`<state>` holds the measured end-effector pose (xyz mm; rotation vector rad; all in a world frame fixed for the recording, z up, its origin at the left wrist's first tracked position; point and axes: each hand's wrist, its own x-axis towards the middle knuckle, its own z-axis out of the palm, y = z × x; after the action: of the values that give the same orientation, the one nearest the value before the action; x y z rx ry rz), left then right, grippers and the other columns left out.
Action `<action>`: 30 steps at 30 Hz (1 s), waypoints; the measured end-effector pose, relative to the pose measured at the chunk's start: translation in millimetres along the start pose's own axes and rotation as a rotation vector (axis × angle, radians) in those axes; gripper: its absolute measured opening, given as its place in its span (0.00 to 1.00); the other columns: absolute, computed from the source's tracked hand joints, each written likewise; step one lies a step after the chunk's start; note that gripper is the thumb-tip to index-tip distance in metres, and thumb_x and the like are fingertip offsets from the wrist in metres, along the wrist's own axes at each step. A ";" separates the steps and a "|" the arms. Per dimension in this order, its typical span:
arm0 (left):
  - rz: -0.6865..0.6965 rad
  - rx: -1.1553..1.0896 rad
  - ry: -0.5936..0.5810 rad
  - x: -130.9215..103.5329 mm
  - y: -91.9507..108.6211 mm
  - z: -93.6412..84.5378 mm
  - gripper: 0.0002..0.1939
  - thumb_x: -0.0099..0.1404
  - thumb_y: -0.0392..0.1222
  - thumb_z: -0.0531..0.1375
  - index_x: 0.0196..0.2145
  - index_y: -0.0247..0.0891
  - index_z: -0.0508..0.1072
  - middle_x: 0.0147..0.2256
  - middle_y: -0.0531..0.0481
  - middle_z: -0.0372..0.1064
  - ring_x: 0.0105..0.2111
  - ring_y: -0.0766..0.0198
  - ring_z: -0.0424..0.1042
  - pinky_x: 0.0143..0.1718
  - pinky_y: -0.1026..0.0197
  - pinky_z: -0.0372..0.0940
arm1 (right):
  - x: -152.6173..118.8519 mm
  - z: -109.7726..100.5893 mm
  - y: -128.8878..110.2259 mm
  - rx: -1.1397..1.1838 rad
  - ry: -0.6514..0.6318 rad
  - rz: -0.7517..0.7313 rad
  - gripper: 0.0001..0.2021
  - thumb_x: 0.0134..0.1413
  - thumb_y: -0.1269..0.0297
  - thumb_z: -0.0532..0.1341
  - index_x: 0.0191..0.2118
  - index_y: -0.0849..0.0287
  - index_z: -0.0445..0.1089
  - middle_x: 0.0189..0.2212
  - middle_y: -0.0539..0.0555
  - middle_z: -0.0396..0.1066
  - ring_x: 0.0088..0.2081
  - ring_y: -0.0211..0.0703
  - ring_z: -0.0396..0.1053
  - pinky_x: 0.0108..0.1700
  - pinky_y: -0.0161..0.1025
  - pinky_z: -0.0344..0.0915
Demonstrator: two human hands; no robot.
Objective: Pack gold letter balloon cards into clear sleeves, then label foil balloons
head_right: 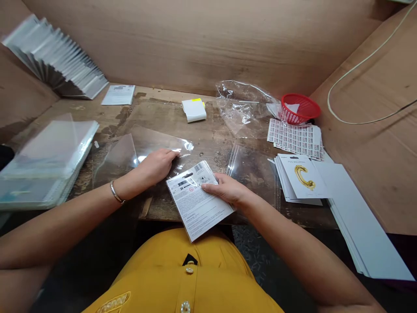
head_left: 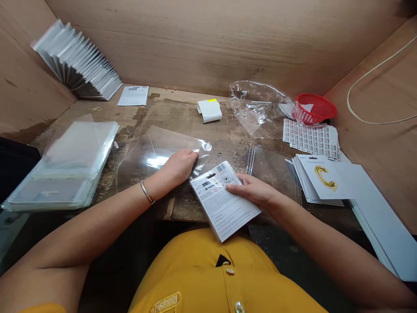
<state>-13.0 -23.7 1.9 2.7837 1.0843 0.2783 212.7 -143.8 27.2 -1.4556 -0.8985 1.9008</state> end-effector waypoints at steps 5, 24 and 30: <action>-0.085 0.024 -0.010 -3.2 -0.8 -11.0 0.14 0.63 0.27 0.49 0.36 0.35 0.73 0.35 0.44 0.72 0.35 0.60 0.70 0.36 0.61 0.64 | -0.9 1.4 -5.5 -0.023 -0.030 -0.028 0.24 0.39 0.56 0.72 0.42 0.62 0.71 0.41 0.59 0.77 0.37 0.46 0.75 0.42 0.43 0.72; 0.246 0.108 0.051 -21.2 -11.3 3.9 0.19 0.68 0.31 0.49 0.54 0.33 0.68 0.46 0.39 0.73 0.43 0.57 0.69 0.44 0.55 0.66 | -2.0 -2.2 -0.8 -0.032 -0.011 -0.015 0.23 0.40 0.55 0.72 0.41 0.63 0.71 0.37 0.58 0.77 0.35 0.45 0.75 0.39 0.40 0.72; 0.224 0.213 -0.056 -9.1 3.4 -19.9 0.21 0.67 0.29 0.50 0.57 0.32 0.66 0.45 0.39 0.70 0.38 0.58 0.70 0.38 0.59 0.65 | -9.5 13.5 -12.5 -0.214 -0.100 -0.218 0.26 0.48 0.57 0.68 0.53 0.56 0.65 0.49 0.57 0.72 0.47 0.51 0.72 0.50 0.48 0.69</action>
<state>-21.8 -31.1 20.8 3.0862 0.8336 0.1128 202.5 -145.8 45.0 -1.3268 -1.2865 1.7711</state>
